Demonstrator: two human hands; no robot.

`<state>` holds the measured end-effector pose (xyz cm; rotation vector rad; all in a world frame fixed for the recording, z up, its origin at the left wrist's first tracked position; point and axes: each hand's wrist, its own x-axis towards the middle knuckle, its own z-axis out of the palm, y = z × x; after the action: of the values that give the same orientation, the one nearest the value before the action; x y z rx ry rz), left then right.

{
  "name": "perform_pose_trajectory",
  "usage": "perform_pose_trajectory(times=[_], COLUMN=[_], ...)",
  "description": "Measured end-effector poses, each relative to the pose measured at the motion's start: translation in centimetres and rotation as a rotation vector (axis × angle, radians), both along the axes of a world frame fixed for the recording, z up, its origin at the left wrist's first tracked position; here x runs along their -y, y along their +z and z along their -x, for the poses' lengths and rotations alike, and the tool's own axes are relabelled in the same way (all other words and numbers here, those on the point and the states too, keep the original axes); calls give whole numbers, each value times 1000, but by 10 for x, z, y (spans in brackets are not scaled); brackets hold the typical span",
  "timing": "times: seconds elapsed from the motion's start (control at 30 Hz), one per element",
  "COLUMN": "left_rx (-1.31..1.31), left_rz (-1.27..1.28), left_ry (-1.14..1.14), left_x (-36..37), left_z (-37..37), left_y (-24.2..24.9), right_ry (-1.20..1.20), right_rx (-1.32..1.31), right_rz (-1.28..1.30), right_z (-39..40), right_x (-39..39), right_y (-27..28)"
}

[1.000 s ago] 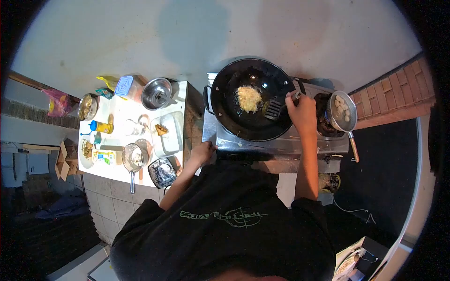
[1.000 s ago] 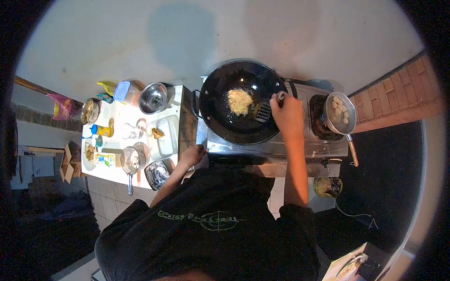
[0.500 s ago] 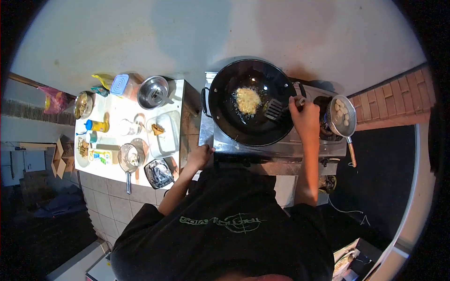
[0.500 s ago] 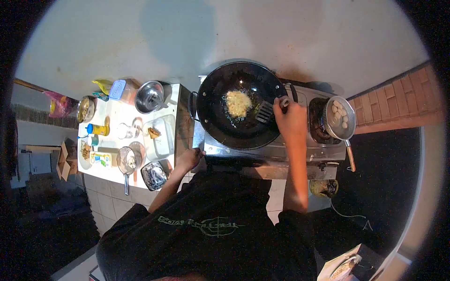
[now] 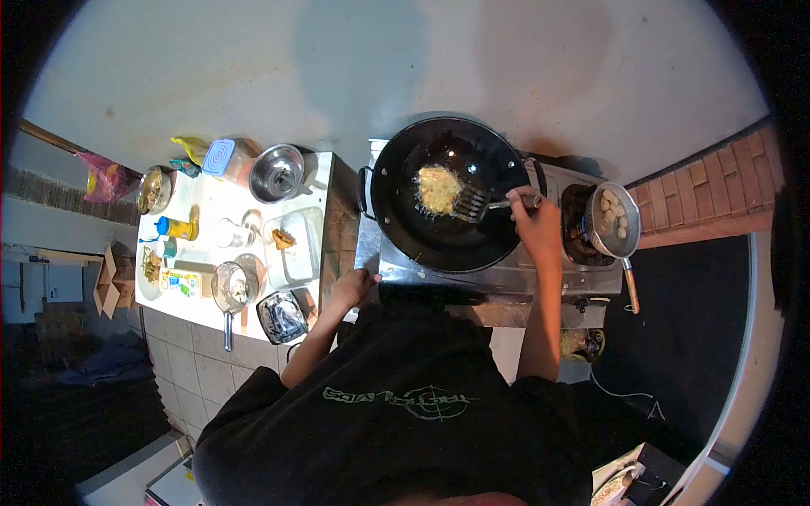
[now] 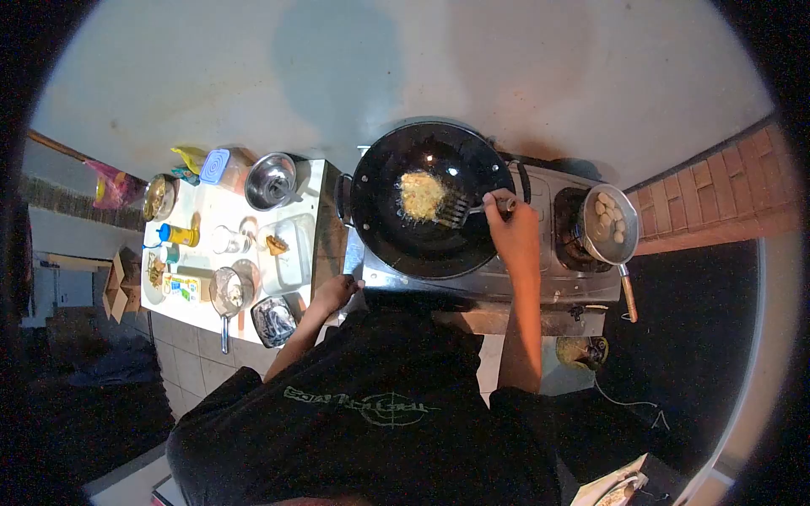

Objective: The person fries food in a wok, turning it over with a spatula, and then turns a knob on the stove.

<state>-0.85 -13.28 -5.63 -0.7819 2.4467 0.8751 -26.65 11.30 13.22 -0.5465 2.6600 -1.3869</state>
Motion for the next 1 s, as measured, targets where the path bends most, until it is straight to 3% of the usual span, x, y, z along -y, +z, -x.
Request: perform_pose_trajectory(times=[0.37, 0.43, 0.67, 0.77, 0.83, 1.0], left_rx=[63, 56, -8, 49, 63, -49], left_rz=[29, 16, 5, 3, -1, -16], left_ry=[-40, -30, 17, 11, -5, 14], left_x=[0, 0, -4, -4, -3, 0], left_z=[4, 4, 0, 4, 3, -2], left_y=[14, 13, 11, 19, 18, 7], right_ry=[18, -4, 9, 15, 36, 64], right_rx=[20, 188, 216, 191, -84, -233], right_rz=[59, 132, 240, 204, 91, -56], right_z=[5, 7, 12, 12, 11, 4], right_x=[2, 7, 8, 5, 2, -1], right_y=[-11, -10, -19, -13, -8, 23])
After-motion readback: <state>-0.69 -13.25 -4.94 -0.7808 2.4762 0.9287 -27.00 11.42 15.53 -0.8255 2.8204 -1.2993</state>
